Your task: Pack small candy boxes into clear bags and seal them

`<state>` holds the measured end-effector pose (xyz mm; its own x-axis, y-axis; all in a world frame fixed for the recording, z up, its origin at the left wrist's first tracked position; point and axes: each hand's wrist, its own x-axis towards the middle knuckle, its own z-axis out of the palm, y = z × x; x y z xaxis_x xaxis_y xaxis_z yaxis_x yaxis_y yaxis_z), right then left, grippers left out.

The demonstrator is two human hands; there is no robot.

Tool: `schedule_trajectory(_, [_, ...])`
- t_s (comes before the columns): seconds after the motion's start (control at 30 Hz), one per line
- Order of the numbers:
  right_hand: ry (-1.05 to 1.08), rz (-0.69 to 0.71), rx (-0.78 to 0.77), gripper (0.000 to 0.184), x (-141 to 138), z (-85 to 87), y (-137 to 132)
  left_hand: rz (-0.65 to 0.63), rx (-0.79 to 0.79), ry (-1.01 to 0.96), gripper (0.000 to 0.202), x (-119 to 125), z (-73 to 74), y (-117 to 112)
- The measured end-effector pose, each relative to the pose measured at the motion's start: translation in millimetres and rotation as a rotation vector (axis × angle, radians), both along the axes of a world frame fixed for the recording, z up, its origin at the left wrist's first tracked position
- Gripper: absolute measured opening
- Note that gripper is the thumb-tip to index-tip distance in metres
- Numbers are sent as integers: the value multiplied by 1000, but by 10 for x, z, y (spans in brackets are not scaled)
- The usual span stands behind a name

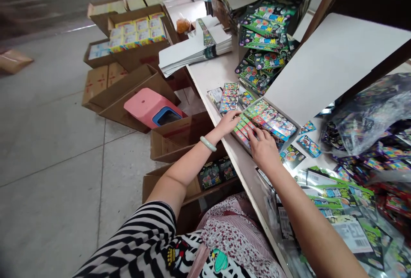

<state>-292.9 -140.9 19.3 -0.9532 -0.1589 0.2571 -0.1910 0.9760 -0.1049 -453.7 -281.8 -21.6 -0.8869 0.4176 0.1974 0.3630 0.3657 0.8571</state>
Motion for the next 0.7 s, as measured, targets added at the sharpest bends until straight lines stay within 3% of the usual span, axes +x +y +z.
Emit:
schedule_trajectory(0.13, [94,75,-101,38,33,179,171,-19,37,21,19,-43,-11,-35])
schedule_trajectory(0.27, [80,-176,-144,42,120,375,482,-137,92,92,22,13,102,-95])
schedule_trajectory(0.37, [-118,-287,-177,42,141,335,609,-256,21,306,31,109,179,-109])
schedule_trajectory(0.47, [-78,-330,-292,41,116,216,584,-330,-114,429,35,196,197,-91])
schedule_trajectory(0.57, [-16,-318,-354,40,93,147,497,-291,-192,467,34,231,169,-78])
schedule_trajectory(0.7, [-58,-270,-254,36,141,123,448,-240,-234,509,31,234,155,-100])
